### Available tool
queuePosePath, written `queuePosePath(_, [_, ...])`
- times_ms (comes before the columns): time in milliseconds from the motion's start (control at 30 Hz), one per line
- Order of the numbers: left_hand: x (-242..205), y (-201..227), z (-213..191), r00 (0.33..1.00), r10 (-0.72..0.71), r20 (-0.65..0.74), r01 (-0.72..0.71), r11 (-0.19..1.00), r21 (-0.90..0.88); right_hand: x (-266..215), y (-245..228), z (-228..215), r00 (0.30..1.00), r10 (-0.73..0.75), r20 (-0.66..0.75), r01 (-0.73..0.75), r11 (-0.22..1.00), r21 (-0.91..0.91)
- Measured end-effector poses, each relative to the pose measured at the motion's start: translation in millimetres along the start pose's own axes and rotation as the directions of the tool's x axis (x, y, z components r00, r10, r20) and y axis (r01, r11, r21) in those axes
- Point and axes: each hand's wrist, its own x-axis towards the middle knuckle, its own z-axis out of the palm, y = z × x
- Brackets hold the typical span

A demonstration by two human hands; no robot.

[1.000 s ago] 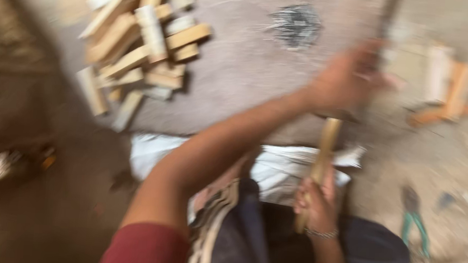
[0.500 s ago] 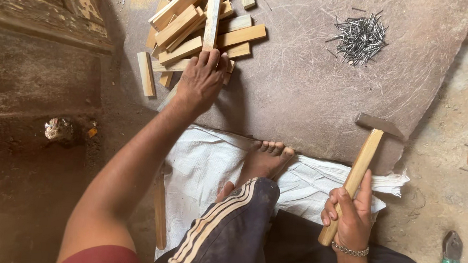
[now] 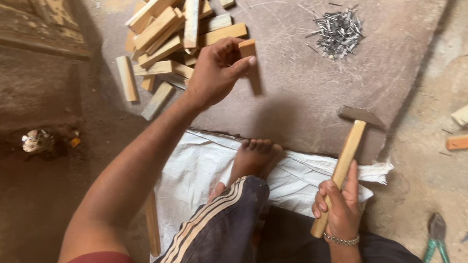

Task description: The person sits on the floor and repeatedly hammers nails into small wooden blocks. They pick up a block, place a nail, hammer it in, and set the block aside, repeating this process continuously.

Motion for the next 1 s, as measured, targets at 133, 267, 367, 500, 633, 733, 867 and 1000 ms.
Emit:
queuePosePath(133, [6.9, -10.9, 52.9, 0.968, -0.246, 0.052, 0.215, 0.706, -0.675, -0.8, 2.6, -1.9, 1.000, -0.001, 0.004, 0.001, 1.000, 0.013])
queuePosePath(267, [3.8, -12.2, 101.6, 0.980, -0.193, -0.040, 0.142, 0.834, -0.533, -4.1, 4.5, -1.3, 1.000, -0.022, -0.006, 0.022, 1.000, 0.014])
queuePosePath(367, [-7.7, -6.2, 104.5, 0.988, -0.152, -0.032, 0.155, 0.966, 0.207, -2.4, 3.8, -0.1, 0.998, -0.053, -0.038, 0.052, 0.998, -0.017])
queuePosePath(500, [-20.9, -2.0, 86.0, 0.955, -0.296, -0.033, 0.252, 0.742, 0.621, -5.4, -0.7, -1.5, 0.999, -0.010, -0.035, 0.012, 0.999, 0.034])
queuePosePath(633, [-16.8, -20.9, 84.2, 0.805, 0.570, 0.165, -0.456, 0.415, 0.787, -1.4, -4.2, -0.5, 1.000, -0.005, -0.025, 0.007, 0.999, 0.044])
queuePosePath(733, [0.4, -40.9, 104.1, 0.836, 0.481, 0.264, -0.477, 0.401, 0.782, -6.1, -3.0, -0.9, 1.000, 0.001, -0.020, 0.000, 0.999, 0.044])
queuePosePath(867, [20.4, -41.2, 128.9, 0.907, 0.356, 0.223, -0.402, 0.580, 0.709, -1.3, -6.6, -1.1, 1.000, -0.003, -0.013, 0.004, 0.999, 0.039])
queuePosePath(1000, [39.2, -23.0, 125.7, 0.948, 0.279, 0.155, -0.312, 0.706, 0.636, -1.7, -6.4, -2.2, 1.000, -0.004, -0.009, 0.004, 0.999, 0.045])
